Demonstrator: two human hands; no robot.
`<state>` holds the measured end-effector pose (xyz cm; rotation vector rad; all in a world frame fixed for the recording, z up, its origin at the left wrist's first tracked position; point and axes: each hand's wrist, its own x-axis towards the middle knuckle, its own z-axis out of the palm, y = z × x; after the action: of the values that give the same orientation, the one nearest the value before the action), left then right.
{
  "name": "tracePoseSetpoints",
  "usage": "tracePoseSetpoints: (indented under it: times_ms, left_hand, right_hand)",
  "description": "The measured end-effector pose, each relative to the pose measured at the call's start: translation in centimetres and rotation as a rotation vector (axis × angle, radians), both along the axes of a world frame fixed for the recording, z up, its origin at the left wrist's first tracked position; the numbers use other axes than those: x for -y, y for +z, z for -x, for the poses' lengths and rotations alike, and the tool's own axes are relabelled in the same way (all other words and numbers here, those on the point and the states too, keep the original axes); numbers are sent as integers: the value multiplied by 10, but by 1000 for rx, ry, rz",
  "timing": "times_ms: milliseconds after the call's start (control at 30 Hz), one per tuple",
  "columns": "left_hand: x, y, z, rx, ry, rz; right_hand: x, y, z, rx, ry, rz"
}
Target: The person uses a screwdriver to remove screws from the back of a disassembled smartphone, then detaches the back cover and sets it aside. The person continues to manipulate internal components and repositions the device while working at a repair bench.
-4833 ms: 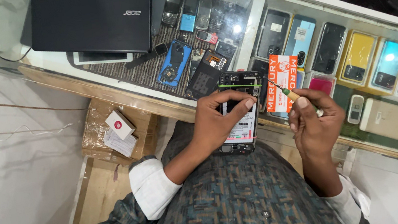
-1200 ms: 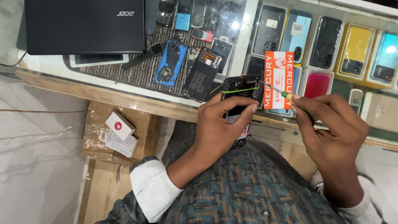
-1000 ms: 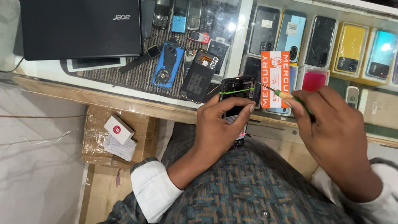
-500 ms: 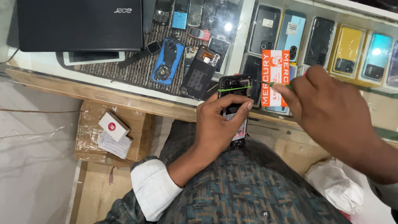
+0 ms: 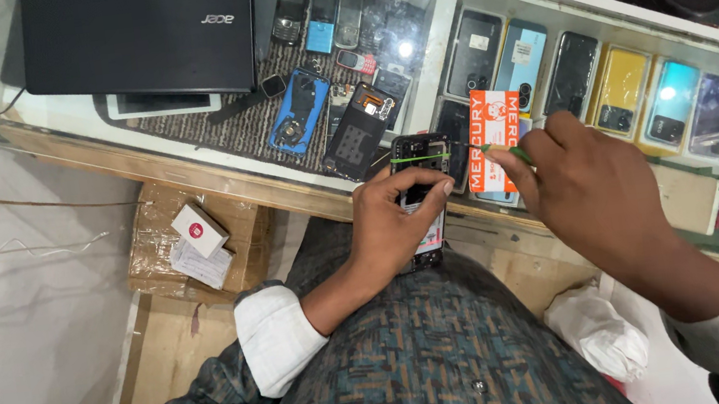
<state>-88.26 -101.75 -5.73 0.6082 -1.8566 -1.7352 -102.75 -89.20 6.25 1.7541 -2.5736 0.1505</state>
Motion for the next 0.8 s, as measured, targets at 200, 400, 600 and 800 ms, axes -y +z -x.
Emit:
tracePoseSetpoints:
  times_ms: [200, 400, 600, 800]
  left_hand:
    - [1, -2, 3, 33, -8, 4]
    - [0, -2, 6, 41, -6, -16]
    - [-2, -1, 8, 65, 12, -13]
    - [-2, -1, 11, 71, 2, -7]
  right_hand:
    - [1, -4, 5, 22, 20, 40]
    - [3, -5, 11, 39, 100, 70]
    - [4, -3, 15, 106, 126, 98]
    - [6, -5, 17, 106, 99, 46]
